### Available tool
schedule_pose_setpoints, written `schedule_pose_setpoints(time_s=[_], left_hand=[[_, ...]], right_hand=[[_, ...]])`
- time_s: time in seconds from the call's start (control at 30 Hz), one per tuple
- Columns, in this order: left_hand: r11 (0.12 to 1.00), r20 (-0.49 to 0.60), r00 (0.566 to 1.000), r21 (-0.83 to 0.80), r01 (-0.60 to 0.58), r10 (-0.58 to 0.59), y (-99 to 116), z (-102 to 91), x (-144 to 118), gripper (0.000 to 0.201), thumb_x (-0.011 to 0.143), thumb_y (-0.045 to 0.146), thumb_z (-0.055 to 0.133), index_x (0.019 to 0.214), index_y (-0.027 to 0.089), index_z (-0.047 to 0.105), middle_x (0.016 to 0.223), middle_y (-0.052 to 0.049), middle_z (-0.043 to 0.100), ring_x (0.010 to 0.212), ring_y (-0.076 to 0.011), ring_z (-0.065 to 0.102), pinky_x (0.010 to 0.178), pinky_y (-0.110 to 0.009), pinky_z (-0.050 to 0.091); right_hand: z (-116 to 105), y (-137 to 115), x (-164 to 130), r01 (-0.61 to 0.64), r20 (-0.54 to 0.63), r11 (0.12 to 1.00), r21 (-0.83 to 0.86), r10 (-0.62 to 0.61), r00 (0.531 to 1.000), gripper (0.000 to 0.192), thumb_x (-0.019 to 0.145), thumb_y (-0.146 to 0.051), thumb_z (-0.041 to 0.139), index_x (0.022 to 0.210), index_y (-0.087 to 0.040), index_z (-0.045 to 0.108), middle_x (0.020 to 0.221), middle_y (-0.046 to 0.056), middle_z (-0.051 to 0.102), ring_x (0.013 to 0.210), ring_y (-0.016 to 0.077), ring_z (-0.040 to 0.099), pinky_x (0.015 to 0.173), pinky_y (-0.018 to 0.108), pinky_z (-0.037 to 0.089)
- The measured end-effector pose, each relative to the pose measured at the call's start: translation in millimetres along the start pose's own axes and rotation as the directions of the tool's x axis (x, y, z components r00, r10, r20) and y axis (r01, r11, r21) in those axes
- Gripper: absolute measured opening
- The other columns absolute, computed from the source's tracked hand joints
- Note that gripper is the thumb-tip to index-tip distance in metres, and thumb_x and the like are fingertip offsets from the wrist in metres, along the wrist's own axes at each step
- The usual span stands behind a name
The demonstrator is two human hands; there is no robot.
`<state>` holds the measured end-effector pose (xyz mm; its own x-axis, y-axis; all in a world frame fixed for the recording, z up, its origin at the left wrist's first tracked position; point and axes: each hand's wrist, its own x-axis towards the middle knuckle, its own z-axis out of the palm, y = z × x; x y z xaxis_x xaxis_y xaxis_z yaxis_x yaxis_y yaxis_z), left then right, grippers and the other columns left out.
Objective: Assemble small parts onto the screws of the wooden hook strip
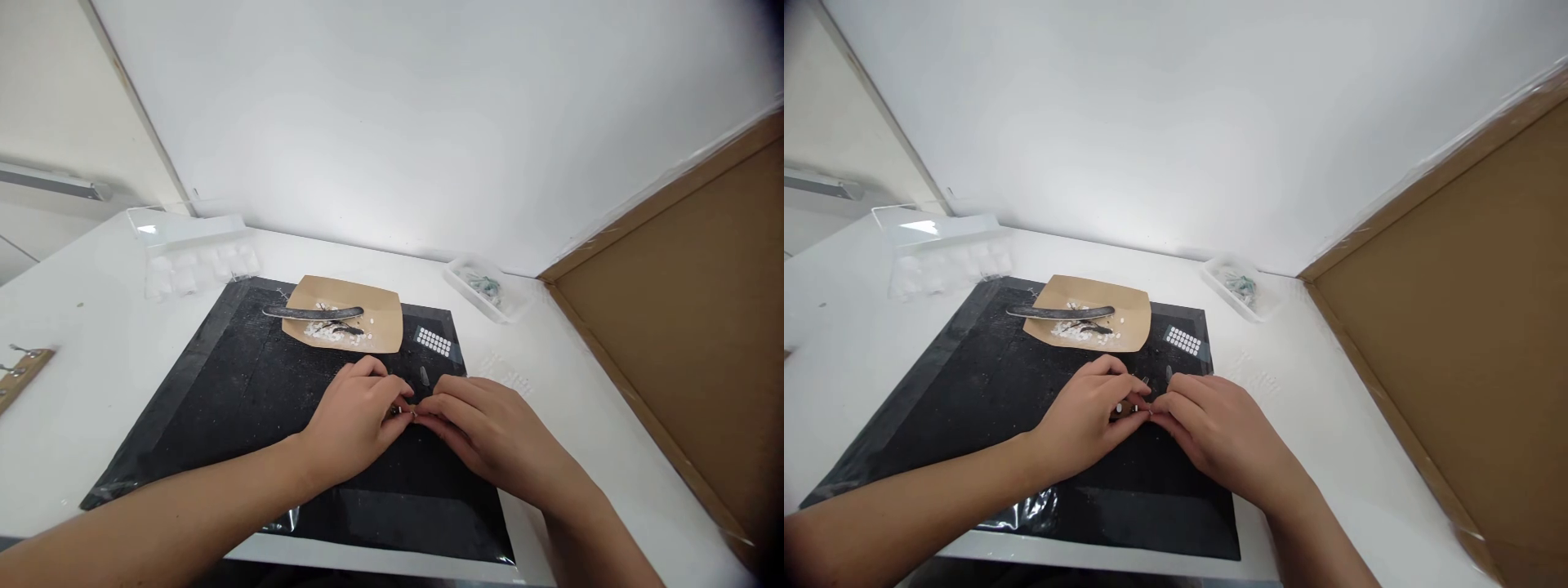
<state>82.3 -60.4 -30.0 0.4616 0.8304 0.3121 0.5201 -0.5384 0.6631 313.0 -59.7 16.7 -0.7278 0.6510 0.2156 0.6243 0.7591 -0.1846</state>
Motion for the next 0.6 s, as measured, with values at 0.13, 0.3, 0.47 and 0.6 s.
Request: schedule_pose_setpoints(time_s=[0.13, 0.3, 0.47, 0.6], left_hand=[[1.000, -0.001, 1.000, 0.010, 0.015, -0.015, 1, -0.5, 1, 0.014, 0.092, 0.021, 0.080, 0.104, 0.021, 0.073, 0.092, -0.001, 0.080, 0.100, -0.0251, 0.063, 0.084, -0.040, 0.051], [0.999, -0.009, 0.999, -0.008, 0.031, -0.031, 0, 0.8, -2, 0.014, 0.092, 0.019, 0.079, 0.105, 0.021, 0.073, 0.092, -0.001, 0.080, 0.101, -0.0250, 0.062, 0.084, -0.038, 0.053], [0.999, -0.007, 0.999, -0.031, 0.031, -0.031, -1, 0.4, -3, 0.017, 0.090, 0.016, 0.080, 0.105, 0.020, 0.073, 0.094, -0.002, 0.080, 0.103, -0.0259, 0.062, 0.085, -0.039, 0.055], [0.998, -0.020, 1.000, -0.052, 0.022, -0.023, -1, 0.2, -2, 0.018, 0.090, 0.014, 0.079, 0.105, 0.020, 0.073, 0.093, -0.003, 0.080, 0.104, -0.0264, 0.062, 0.085, -0.039, 0.056]], right_hand=[[0, 1, 0, -0.021, 0.013, 0.999, 0.042, 0.021, 1.000, 0.017, 0.110, -0.028, 0.055, 0.102, -0.022, 0.069, 0.085, 0.002, 0.065, 0.072, 0.0176, 0.055, 0.064, 0.032, 0.035], [-2, 6, -1, -0.090, 0.072, 0.981, 0.174, 0.079, 0.994, 0.009, 0.106, -0.029, 0.062, 0.107, -0.024, 0.070, 0.087, 0.001, 0.066, 0.074, 0.0163, 0.060, 0.064, 0.029, 0.039], [-6, 11, -2, -0.150, 0.056, 0.951, 0.270, 0.140, 0.989, 0.010, 0.103, -0.034, 0.067, 0.106, -0.025, 0.071, 0.086, 0.001, 0.065, 0.073, 0.0148, 0.061, 0.064, 0.027, 0.044], [-4, 9, 1, -0.169, 0.054, 0.945, 0.280, 0.161, 0.986, 0.014, 0.103, -0.038, 0.067, 0.103, -0.024, 0.072, 0.083, 0.000, 0.064, 0.072, 0.0144, 0.060, 0.063, 0.027, 0.043]])
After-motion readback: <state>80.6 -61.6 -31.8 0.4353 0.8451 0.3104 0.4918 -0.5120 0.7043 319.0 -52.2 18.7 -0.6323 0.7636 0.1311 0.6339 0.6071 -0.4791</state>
